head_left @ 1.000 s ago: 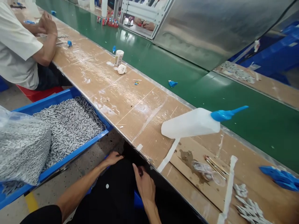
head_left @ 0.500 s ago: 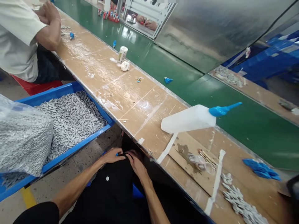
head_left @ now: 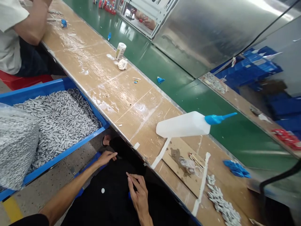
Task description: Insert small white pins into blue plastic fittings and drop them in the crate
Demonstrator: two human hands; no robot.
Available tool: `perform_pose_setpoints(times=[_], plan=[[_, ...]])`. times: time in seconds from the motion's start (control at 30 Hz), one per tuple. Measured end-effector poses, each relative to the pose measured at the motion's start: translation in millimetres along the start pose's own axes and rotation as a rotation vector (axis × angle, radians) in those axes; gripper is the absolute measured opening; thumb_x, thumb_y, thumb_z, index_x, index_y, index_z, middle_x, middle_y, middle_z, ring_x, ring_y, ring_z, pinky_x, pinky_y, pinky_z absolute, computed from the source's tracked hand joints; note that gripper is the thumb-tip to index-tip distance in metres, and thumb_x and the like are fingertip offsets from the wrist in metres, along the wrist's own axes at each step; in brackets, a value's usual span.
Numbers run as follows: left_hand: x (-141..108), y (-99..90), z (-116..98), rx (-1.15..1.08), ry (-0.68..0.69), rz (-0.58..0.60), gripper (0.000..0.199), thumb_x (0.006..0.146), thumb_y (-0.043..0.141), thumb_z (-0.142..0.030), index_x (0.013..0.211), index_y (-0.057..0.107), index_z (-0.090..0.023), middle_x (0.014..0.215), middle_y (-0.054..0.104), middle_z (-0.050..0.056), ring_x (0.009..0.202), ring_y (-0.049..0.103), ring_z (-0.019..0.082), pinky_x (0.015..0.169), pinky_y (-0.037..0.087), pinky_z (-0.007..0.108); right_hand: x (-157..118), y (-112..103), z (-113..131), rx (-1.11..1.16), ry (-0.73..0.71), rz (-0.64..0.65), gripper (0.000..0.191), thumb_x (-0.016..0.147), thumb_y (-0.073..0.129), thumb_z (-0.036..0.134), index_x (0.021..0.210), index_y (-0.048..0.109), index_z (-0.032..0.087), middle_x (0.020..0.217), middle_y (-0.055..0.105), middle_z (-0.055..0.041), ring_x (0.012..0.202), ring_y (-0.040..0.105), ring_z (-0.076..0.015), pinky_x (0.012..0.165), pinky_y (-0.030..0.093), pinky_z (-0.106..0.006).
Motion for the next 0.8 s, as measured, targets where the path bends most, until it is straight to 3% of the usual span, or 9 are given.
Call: perform_pose_setpoints(times=[0.1, 0.17, 0.33, 0.43, 0.57, 0.63, 0.7, 0.77, 0.8], plan=[[29, 16.6, -1, -0.018, -0.008, 0.082, 0.043, 0.095, 0.059, -0.055, 0.081, 0.067, -0.015, 0.069, 0.066, -0.003, 0.060, 0.062, 0.014, 0.062, 0.053, 0.030, 1, 1, -1, -0.003, 0.030, -0.040, 0.030, 0.101, 0.056, 0.022, 0.126, 0.072, 0.026, 0.105, 0.068, -0.0084, 0.099, 0.064, -0.0214, 0.086, 0.057, -0.037], [36, 20.9, -3, -0.030, 0.011, 0.096, 0.039, 0.093, 0.063, -0.052, 0.082, 0.066, -0.015, 0.070, 0.064, -0.004, 0.061, 0.060, 0.013, 0.062, 0.052, 0.029, 2, 0, -3, 0.003, 0.066, -0.063, 0.028, 0.102, 0.055, 0.025, 0.123, 0.073, 0.025, 0.106, 0.070, -0.0089, 0.100, 0.065, -0.0220, 0.086, 0.058, -0.037], [13, 15.7, 15, -0.081, 0.026, 0.039, 0.039, 0.094, 0.063, -0.051, 0.074, 0.061, -0.017, 0.066, 0.057, -0.005, 0.060, 0.056, 0.013, 0.063, 0.049, 0.029, 1, 2, -16, -0.039, 0.084, -0.104, 0.027, 0.103, 0.053, 0.030, 0.114, 0.076, 0.020, 0.109, 0.076, -0.0093, 0.098, 0.068, -0.0233, 0.092, 0.055, -0.041], [-4, 15.1, 27, -0.114, -0.002, -0.019, 0.041, 0.096, 0.059, -0.051, 0.074, 0.060, -0.017, 0.064, 0.054, -0.006, 0.058, 0.054, 0.012, 0.061, 0.047, 0.028, 2, 2, -28, -0.091, 0.178, -0.151, 0.031, 0.104, 0.052, 0.036, 0.116, 0.075, 0.018, 0.102, 0.079, -0.0082, 0.100, 0.070, -0.0241, 0.094, 0.053, -0.038], [-12, 16.9, 30, -0.139, -0.010, -0.053, 0.041, 0.094, 0.062, -0.052, 0.075, 0.063, -0.016, 0.067, 0.059, -0.005, 0.062, 0.057, 0.013, 0.064, 0.049, 0.029, 28, 3, -34, -0.106, 0.260, -0.133, 0.042, 0.105, 0.047, 0.044, 0.113, 0.075, 0.013, 0.098, 0.079, -0.0104, 0.095, 0.074, -0.0237, 0.092, 0.055, -0.035], [-12, 16.5, 29, -0.148, -0.008, -0.045, 0.040, 0.093, 0.063, -0.052, 0.077, 0.064, -0.016, 0.068, 0.061, -0.004, 0.062, 0.058, 0.013, 0.064, 0.049, 0.030, 53, 9, -30, -0.102, 0.205, -0.023, 0.044, 0.104, 0.045, 0.046, 0.112, 0.076, 0.016, 0.109, 0.077, -0.0110, 0.105, 0.072, -0.0247, 0.099, 0.053, -0.038], [-12, 15.2, 29, -0.150, -0.002, -0.034, 0.039, 0.094, 0.063, -0.052, 0.079, 0.065, -0.016, 0.070, 0.063, -0.004, 0.064, 0.060, 0.014, 0.065, 0.050, 0.030, 78, 24, -24, -0.078, 0.114, 0.210, 0.041, 0.103, 0.047, 0.048, 0.111, 0.077, 0.022, 0.116, 0.075, -0.0077, 0.117, 0.067, -0.0245, 0.111, 0.046, -0.041], [-11, 13.3, 29, -0.140, 0.005, -0.024, 0.039, 0.094, 0.062, -0.051, 0.078, 0.065, -0.016, 0.070, 0.063, -0.003, 0.065, 0.061, 0.014, 0.067, 0.051, 0.031, 94, 37, -22, -0.058, 0.053, 0.398, 0.033, 0.100, 0.053, 0.049, 0.102, 0.079, 0.027, 0.110, 0.076, -0.0038, 0.117, 0.066, -0.0225, 0.116, 0.041, -0.042], [-11, 12.2, 29, -0.130, 0.007, -0.020, 0.039, 0.094, 0.062, -0.051, 0.077, 0.065, -0.016, 0.070, 0.063, -0.003, 0.065, 0.061, 0.014, 0.067, 0.052, 0.031, 100, 40, -24, -0.063, 0.058, 0.419, 0.031, 0.099, 0.057, 0.049, 0.098, 0.078, 0.027, 0.107, 0.077, -0.0033, 0.115, 0.067, -0.0218, 0.116, 0.041, -0.043]])
Point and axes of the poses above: each hand's wrist, its own x-axis towards the middle knuckle, its own y-axis out of the palm, z = x × y, the point moved 4 cm from there along x, towards the middle knuckle
